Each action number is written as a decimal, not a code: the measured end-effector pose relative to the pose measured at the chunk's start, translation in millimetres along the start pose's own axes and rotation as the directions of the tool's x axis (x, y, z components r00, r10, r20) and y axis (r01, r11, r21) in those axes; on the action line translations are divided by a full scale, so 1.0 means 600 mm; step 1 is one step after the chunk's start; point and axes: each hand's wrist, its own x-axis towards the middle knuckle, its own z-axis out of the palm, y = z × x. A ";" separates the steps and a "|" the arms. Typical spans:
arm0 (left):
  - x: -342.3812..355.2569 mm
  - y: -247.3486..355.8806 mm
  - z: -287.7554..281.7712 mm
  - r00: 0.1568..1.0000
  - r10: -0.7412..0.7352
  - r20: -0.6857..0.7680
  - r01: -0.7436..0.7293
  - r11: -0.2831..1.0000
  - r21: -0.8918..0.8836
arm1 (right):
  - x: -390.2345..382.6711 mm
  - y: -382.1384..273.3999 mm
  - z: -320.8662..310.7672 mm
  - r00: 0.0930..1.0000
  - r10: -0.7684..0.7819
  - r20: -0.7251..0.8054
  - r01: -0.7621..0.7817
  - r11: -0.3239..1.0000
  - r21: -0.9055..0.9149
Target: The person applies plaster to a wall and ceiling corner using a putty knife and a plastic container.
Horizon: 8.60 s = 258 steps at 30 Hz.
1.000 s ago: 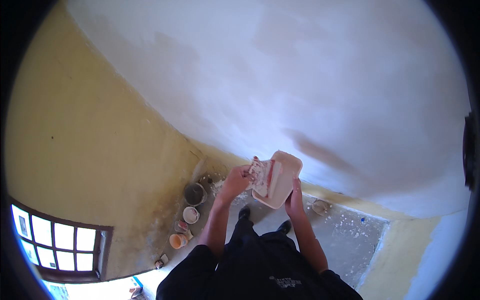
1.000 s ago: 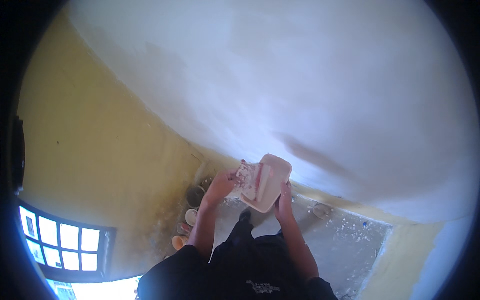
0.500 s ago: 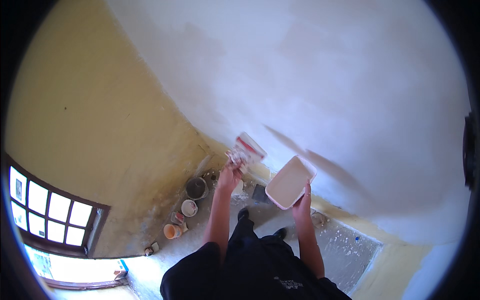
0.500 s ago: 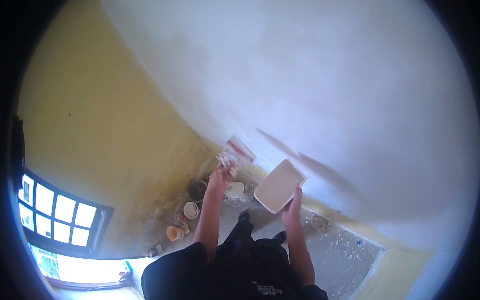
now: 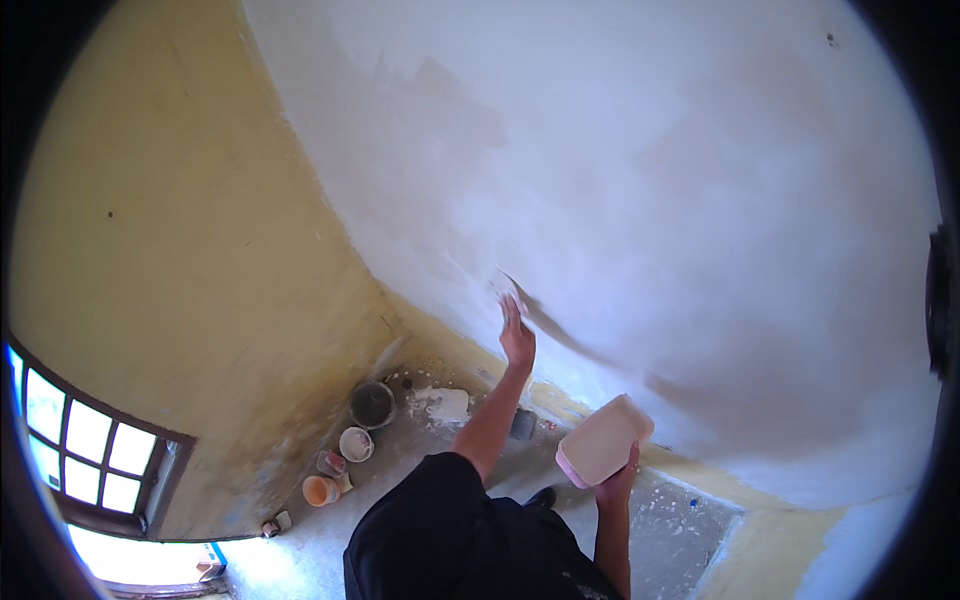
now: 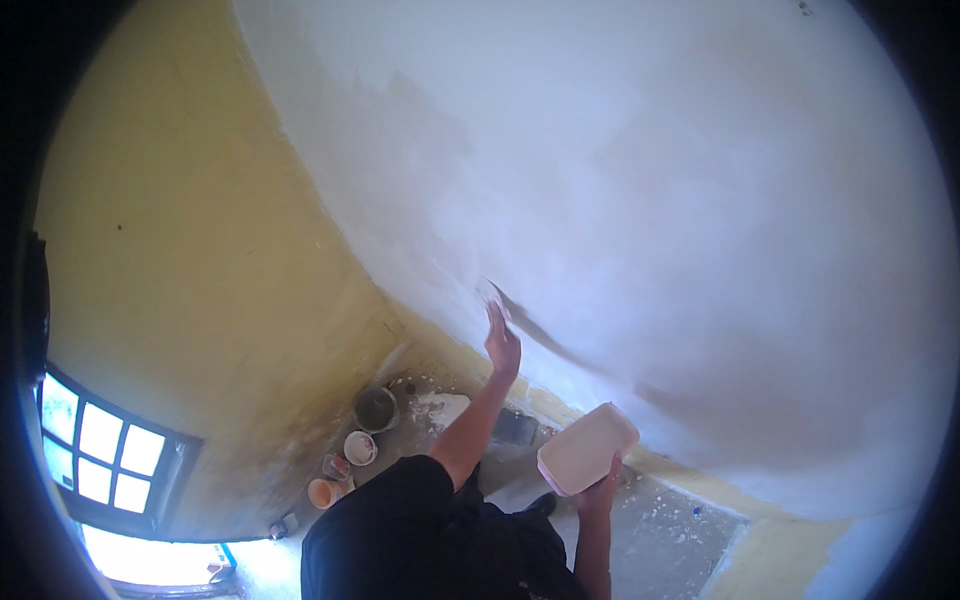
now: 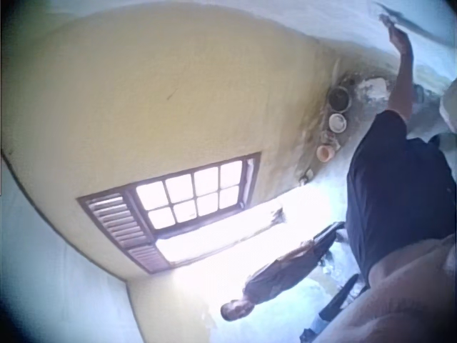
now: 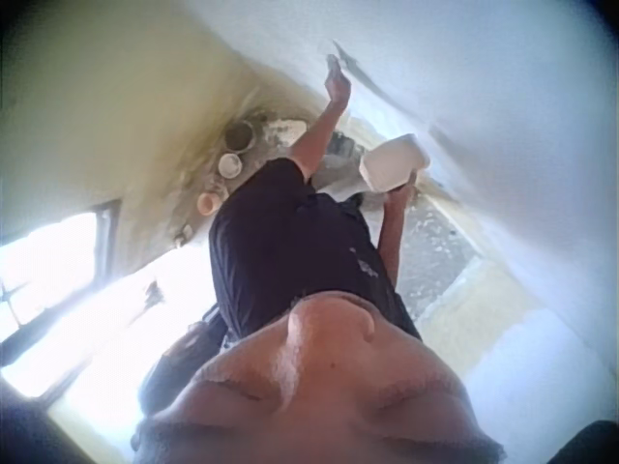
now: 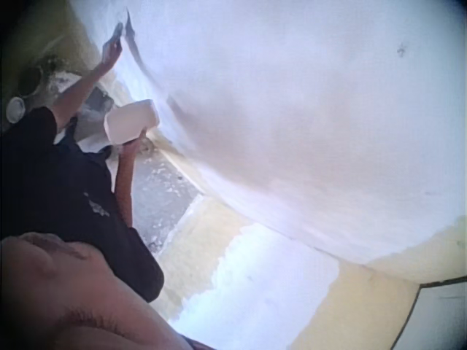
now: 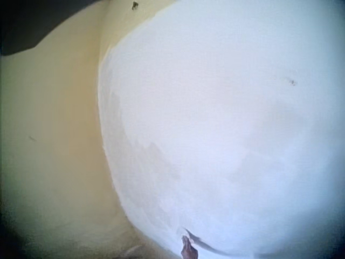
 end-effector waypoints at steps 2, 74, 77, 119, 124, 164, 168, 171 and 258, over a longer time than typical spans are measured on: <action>-0.070 -0.034 -0.017 0.991 0.076 0.110 -0.071 0.996 -0.052 | -0.001 0.008 -0.006 0.998 -0.058 -0.036 0.055 0.994 -0.091; 0.178 -0.026 -0.132 0.907 -0.420 -0.021 0.408 0.891 -0.200 | -0.045 0.061 0.092 0.998 -0.059 -0.032 0.060 0.998 0.036; 0.183 -0.100 -0.028 0.976 -0.158 -0.153 0.139 0.982 -0.128 | -0.048 0.073 0.114 0.999 -0.027 -0.042 0.027 1.000 0.004; -0.090 -0.038 -0.006 0.976 -0.112 0.189 0.157 0.957 -0.242 | -0.016 0.107 0.120 0.986 0.007 -0.164 0.014 0.992 0.124; -0.108 -0.236 -0.044 0.871 -0.474 0.131 0.444 0.872 0.207 | -0.008 0.101 0.122 0.985 -0.017 -0.172 0.038 0.992 0.124; -0.091 -0.397 -0.006 0.686 -0.726 -0.052 0.717 0.686 -0.124 | -0.042 0.102 0.100 0.990 -0.010 -0.140 0.022 0.996 0.087; 0.070 -0.333 0.035 0.577 -0.814 0.065 0.762 0.507 -0.403 | -0.029 0.122 0.080 0.993 0.003 -0.122 0.010 0.995 0.102; 0.074 -0.101 0.031 0.834 -0.551 -0.002 0.546 0.827 -0.131 | -0.048 0.117 0.069 0.978 -0.043 -0.206 0.060 0.995 0.076; 0.108 0.133 -0.312 0.464 0.050 0.885 -0.105 0.994 -0.001 | 0.090 0.195 0.189 0.999 0.033 -0.030 -0.031 0.998 0.057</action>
